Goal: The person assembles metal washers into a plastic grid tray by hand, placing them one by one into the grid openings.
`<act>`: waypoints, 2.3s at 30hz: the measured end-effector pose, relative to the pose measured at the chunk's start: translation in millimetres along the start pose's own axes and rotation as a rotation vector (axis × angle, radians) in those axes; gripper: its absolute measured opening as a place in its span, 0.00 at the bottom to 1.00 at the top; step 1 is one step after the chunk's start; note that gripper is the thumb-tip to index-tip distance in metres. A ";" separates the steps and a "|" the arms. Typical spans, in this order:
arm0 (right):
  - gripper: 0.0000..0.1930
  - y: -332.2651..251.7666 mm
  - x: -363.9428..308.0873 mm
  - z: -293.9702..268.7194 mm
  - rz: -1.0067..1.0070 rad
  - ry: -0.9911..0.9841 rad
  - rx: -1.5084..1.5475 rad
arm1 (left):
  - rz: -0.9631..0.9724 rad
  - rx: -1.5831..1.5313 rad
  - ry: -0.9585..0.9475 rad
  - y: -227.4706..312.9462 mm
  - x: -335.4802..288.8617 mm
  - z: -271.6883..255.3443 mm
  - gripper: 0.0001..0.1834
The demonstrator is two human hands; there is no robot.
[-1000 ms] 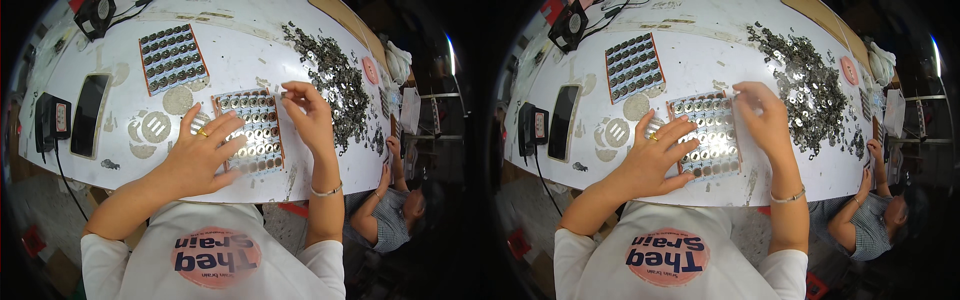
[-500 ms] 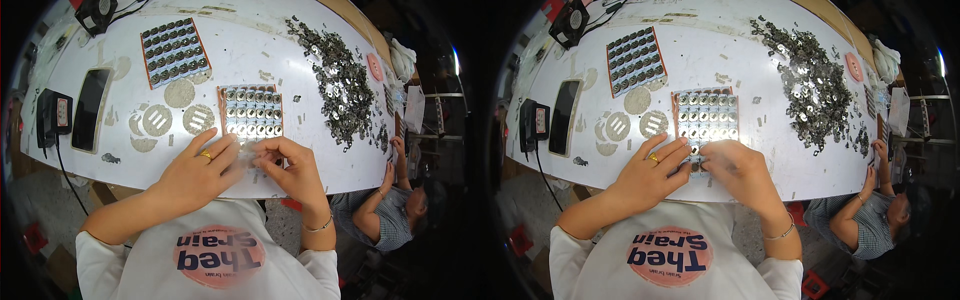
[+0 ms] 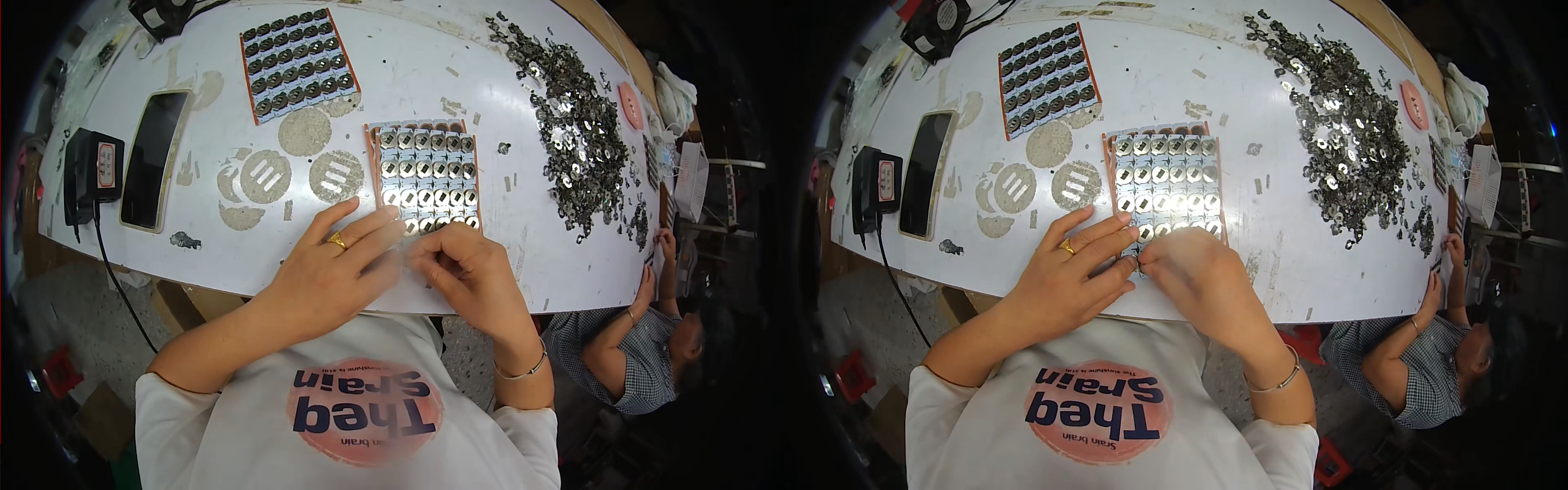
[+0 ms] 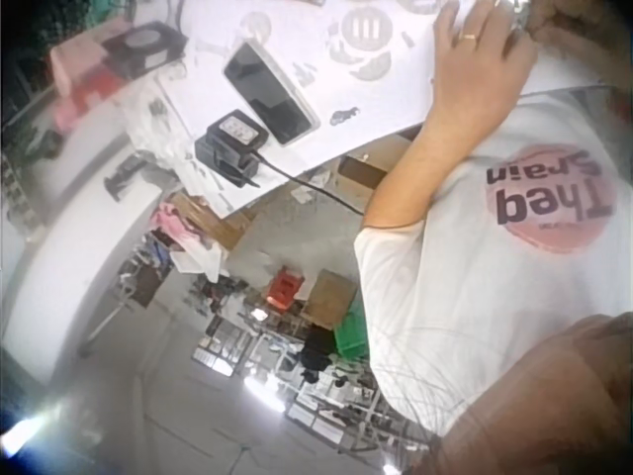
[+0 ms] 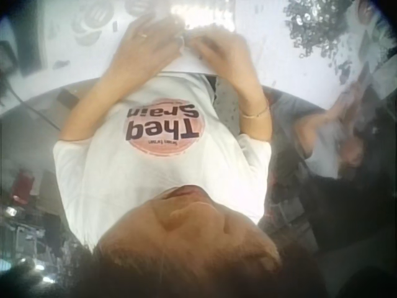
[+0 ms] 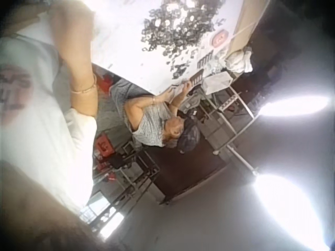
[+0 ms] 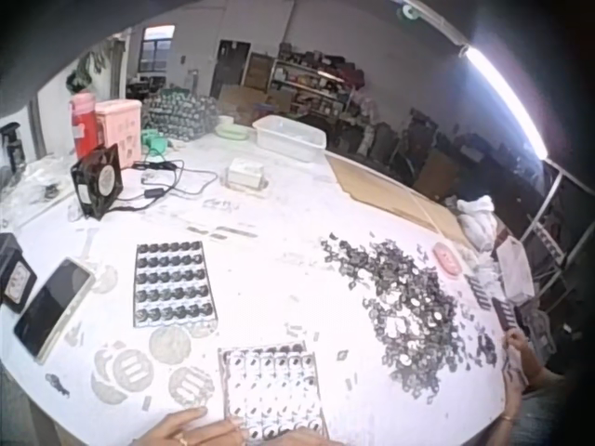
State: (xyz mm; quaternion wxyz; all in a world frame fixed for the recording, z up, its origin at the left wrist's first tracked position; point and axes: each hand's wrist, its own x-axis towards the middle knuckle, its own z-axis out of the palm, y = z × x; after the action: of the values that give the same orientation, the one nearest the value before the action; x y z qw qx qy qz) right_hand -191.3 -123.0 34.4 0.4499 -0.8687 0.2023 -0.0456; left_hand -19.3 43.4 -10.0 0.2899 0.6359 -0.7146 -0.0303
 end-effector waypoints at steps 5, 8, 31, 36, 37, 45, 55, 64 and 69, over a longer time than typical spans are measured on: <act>0.10 -3.7 -0.7 6.0 0.000 0.073 -0.069 | -0.022 0.014 0.007 2.8 0.0 1.6 0.13; 0.09 3.5 -6.7 10.4 0.016 0.088 -0.047 | -0.022 0.016 0.009 3.8 0.9 1.0 0.14; 0.11 53.6 41.9 -61.0 0.133 0.462 0.678 | -0.029 0.063 -0.016 7.2 5.9 5.4 0.19; 0.14 23.1 15.6 -47.1 0.238 0.051 1.017 | -0.041 0.086 0.025 10.0 8.9 10.4 0.18; 0.16 26.2 8.8 -44.5 0.252 -0.020 1.030 | -0.039 0.092 0.039 10.1 9.4 10.9 0.18; 0.07 19.6 -10.1 -19.4 0.175 0.073 0.573 | -0.038 0.078 0.025 9.5 9.0 10.8 0.17; 0.09 17.0 -4.3 -17.4 0.078 0.015 0.042 | -0.031 0.124 0.006 10.9 9.9 10.0 0.16; 0.10 12.8 -7.7 -13.3 0.168 0.081 0.017 | -0.026 0.098 0.061 11.8 13.2 12.0 0.15; 0.10 6.3 -1.4 -25.6 0.015 0.023 -0.071 | -0.019 0.119 0.062 9.9 12.1 14.3 0.17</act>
State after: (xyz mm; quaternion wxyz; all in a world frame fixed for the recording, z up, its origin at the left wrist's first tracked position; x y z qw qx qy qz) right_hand -201.2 -145.3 44.7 0.4168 -0.8819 0.2156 -0.0450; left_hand -34.9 29.4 -13.2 0.2736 0.6592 -0.6998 0.0293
